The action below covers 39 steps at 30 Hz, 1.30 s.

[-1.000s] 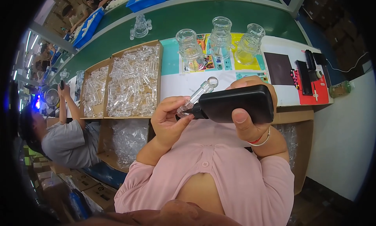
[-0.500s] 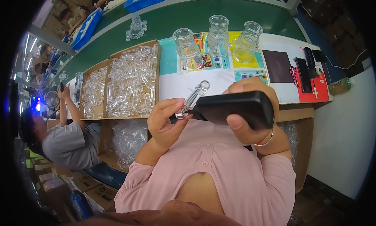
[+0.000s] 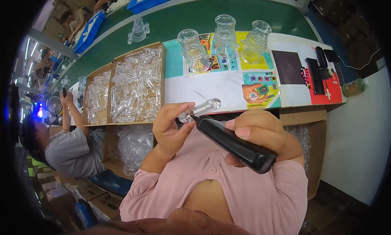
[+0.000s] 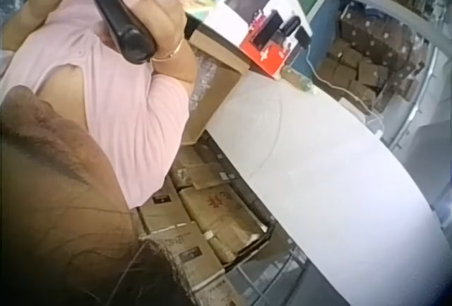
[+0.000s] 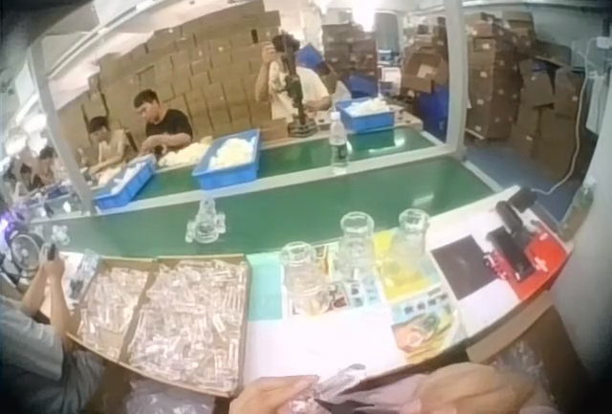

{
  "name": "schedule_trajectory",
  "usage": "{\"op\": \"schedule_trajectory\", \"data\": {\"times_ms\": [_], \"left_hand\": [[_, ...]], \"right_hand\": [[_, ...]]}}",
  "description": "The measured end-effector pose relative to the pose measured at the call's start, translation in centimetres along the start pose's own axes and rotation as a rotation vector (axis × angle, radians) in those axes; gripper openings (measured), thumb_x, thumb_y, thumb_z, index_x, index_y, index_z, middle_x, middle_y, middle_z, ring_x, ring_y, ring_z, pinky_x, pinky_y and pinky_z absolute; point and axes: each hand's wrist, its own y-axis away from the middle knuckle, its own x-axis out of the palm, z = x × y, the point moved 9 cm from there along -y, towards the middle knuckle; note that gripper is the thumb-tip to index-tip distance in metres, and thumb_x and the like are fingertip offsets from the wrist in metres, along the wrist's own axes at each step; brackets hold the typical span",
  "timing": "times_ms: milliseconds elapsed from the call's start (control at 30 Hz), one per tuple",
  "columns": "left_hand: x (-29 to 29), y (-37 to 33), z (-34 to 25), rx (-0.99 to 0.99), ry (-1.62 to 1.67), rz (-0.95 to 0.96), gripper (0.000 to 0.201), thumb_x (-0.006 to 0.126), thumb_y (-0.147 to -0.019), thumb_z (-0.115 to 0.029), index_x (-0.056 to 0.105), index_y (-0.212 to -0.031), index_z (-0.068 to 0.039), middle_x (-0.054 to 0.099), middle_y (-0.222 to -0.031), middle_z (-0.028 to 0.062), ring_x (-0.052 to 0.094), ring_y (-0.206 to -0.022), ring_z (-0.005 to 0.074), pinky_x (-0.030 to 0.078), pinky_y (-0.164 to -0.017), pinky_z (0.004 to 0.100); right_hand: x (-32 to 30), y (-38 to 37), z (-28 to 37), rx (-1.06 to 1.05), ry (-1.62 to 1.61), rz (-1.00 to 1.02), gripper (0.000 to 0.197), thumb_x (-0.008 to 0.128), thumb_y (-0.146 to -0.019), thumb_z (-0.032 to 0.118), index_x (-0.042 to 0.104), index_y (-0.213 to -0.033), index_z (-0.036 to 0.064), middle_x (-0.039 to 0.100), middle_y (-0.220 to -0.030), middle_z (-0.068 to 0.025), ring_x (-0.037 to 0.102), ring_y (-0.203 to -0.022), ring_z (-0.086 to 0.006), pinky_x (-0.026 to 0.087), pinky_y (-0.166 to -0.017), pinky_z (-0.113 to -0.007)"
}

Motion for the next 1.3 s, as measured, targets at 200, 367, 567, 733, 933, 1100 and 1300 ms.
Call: {"op": "schedule_trajectory", "data": {"times_ms": [200, 367, 567, 733, 933, 1100, 1300], "left_hand": [[1.8, 1.6, 3.2, -0.357, 0.728, 0.048, 0.039, 0.063, -0.073, 0.007, 0.045, -0.108, 0.001, 0.056, -0.101, 0.0144, 0.057, -0.096, 0.0206, 0.047, -0.084, 0.0307], [2.4, 1.9, 3.6, -0.461, 0.858, 0.083, 0.039, 0.066, -0.073, 0.003, 0.044, -0.105, 0.0, 0.056, -0.102, 0.0156, 0.058, -0.096, 0.0205, 0.047, -0.085, 0.0308], [2.4, 2.1, 3.9, -0.483, 0.883, 0.072, 0.039, 0.067, -0.073, 0.001, 0.044, -0.104, 0.0, 0.057, -0.1, 0.0161, 0.058, -0.095, 0.0193, 0.047, -0.084, 0.03], [2.3, 2.1, 3.8, -0.475, 0.854, 0.049, 0.038, 0.067, -0.073, 0.002, 0.044, -0.103, 0.0, 0.058, -0.1, 0.0159, 0.058, -0.094, 0.0189, 0.047, -0.084, 0.0296], [1.8, 1.8, 3.7, -0.413, 0.787, 0.034, 0.036, 0.066, -0.073, 0.004, 0.045, -0.103, 0.0, 0.058, -0.099, 0.0157, 0.058, -0.094, 0.0193, 0.047, -0.083, 0.0297], [1.3, 1.8, 3.7, -0.386, 0.679, -0.008, 0.037, 0.067, -0.072, 0.0, 0.044, -0.101, 0.001, 0.058, -0.097, 0.018, 0.061, -0.089, 0.024, 0.05, -0.08, 0.0342], [0.8, 1.4, 2.7, -0.237, 0.519, 0.01, 0.038, 0.067, -0.07, 0.005, 0.046, -0.102, 0.0, 0.056, -0.1, 0.019, 0.058, -0.094, 0.0253, 0.047, -0.085, 0.0343]], "right_hand": [[0.0, 0.6, 0.6, -0.202, 0.087, -0.056, 0.048, 0.064, -0.078, 0.032, 0.04, -0.107, 0.0018, 0.052, -0.091, -0.0161, 0.054, -0.059, -0.0193, 0.045, -0.045, -0.028], [0.4, 1.0, 0.8, -0.29, -0.002, -0.033, 0.05, 0.065, -0.077, 0.031, 0.039, -0.106, 0.0001, 0.051, -0.092, -0.0182, 0.054, -0.058, -0.0212, 0.046, -0.045, -0.029], [1.1, 1.2, 1.9, -0.397, 0.012, -0.009, 0.049, 0.067, -0.076, 0.028, 0.041, -0.105, -0.0011, 0.052, -0.094, -0.0211, 0.056, -0.061, -0.0249, 0.049, -0.048, -0.034], [1.2, 0.9, 2.5, -0.406, 0.05, 0.001, 0.049, 0.069, -0.074, 0.027, 0.042, -0.103, -0.0015, 0.054, -0.091, -0.0213, 0.057, -0.063, -0.0265, 0.049, -0.048, -0.035], [1.1, 1.1, 2.4, -0.417, 0.073, -0.028, 0.049, 0.068, -0.075, 0.029, 0.042, -0.103, -0.0015, 0.054, -0.091, -0.0211, 0.056, -0.062, -0.0259, 0.049, -0.048, -0.034], [1.1, 1.2, 2.1, -0.415, 0.067, -0.043, 0.05, 0.067, -0.075, 0.03, 0.042, -0.104, -0.0016, 0.053, -0.091, -0.0211, 0.056, -0.062, -0.0253, 0.049, -0.047, -0.033], [0.6, 1.1, 1.2, -0.315, 0.059, -0.001, 0.05, 0.066, -0.076, 0.031, 0.042, -0.105, -0.0004, 0.053, -0.091, -0.0191, 0.056, -0.064, -0.0241, 0.049, -0.05, -0.032]]}}
